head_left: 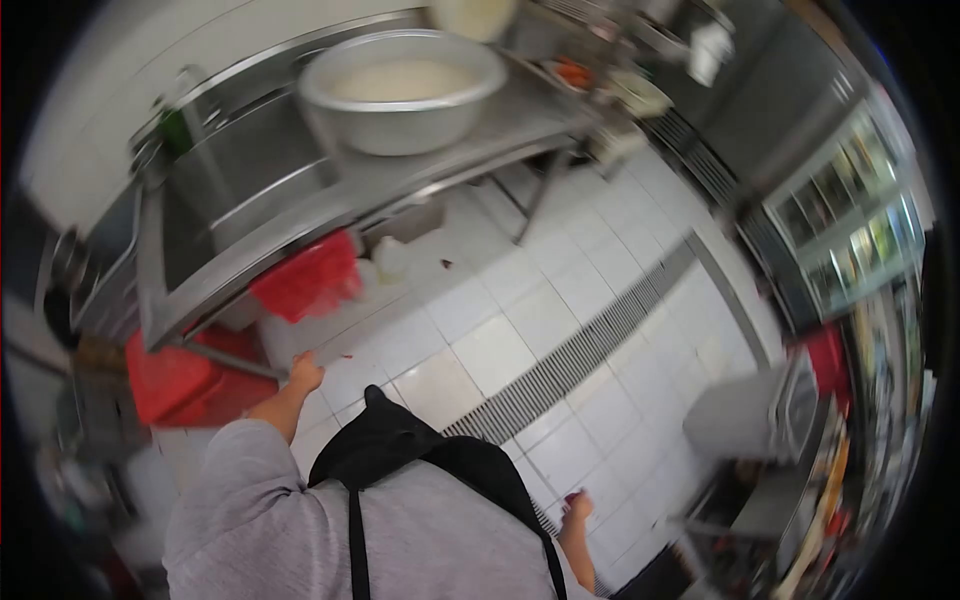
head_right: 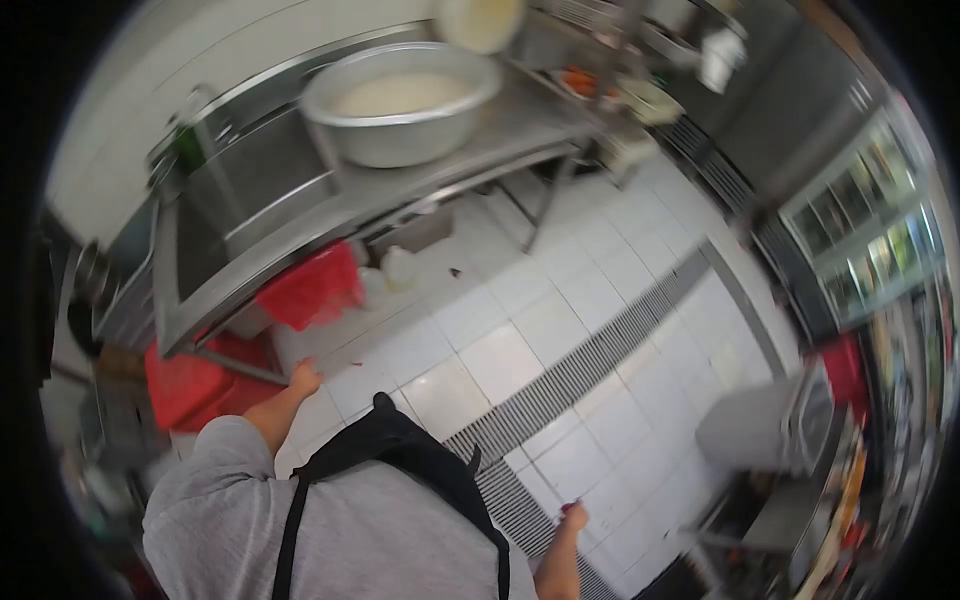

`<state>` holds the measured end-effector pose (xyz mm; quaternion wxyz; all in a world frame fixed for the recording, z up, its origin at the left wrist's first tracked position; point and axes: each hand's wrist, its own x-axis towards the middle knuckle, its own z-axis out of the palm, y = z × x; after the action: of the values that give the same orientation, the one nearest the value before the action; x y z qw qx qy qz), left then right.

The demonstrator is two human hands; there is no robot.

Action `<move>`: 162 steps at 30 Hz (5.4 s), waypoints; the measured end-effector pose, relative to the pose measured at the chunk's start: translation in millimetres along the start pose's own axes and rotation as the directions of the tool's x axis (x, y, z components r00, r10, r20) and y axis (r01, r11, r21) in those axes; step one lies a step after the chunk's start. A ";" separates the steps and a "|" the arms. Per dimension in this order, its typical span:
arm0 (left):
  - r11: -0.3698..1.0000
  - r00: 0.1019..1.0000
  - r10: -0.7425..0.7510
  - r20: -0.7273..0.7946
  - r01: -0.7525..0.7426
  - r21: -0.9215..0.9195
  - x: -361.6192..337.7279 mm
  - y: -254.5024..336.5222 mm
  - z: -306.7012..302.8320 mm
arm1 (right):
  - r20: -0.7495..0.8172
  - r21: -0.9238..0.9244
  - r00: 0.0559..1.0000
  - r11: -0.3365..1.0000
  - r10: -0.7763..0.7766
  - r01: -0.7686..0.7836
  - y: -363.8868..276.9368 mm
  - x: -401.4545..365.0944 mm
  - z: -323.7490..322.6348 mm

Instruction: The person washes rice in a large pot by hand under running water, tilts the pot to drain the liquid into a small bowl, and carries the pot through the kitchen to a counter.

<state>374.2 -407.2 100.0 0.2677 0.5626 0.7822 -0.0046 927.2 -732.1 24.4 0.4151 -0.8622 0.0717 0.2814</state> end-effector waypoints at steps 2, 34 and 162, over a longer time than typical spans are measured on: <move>0.992 0.991 -0.102 -0.086 0.096 -0.076 4.4 -85.7 7.1 | -0.043 0.136 0.987 0.977 -0.158 0.162 -103.5 23.7 52.9; 0.508 0.032 -0.738 -0.674 0.684 -0.524 63.3 -190.1 -241.8 | 0.471 0.860 -0.519 -0.502 0.713 0.090 -345.5 -747.3 1045.2; -0.396 0.872 -0.409 -0.269 -0.435 -0.809 181.5 349.8 -266.5 | 0.879 0.143 -0.282 -0.352 -0.385 0.925 -873.0 -285.6 786.0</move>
<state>532.1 -37.4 354.2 0.4030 0.0626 0.4458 0.7968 667.0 394.0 378.9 0.0782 -0.5082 -0.8440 0.1527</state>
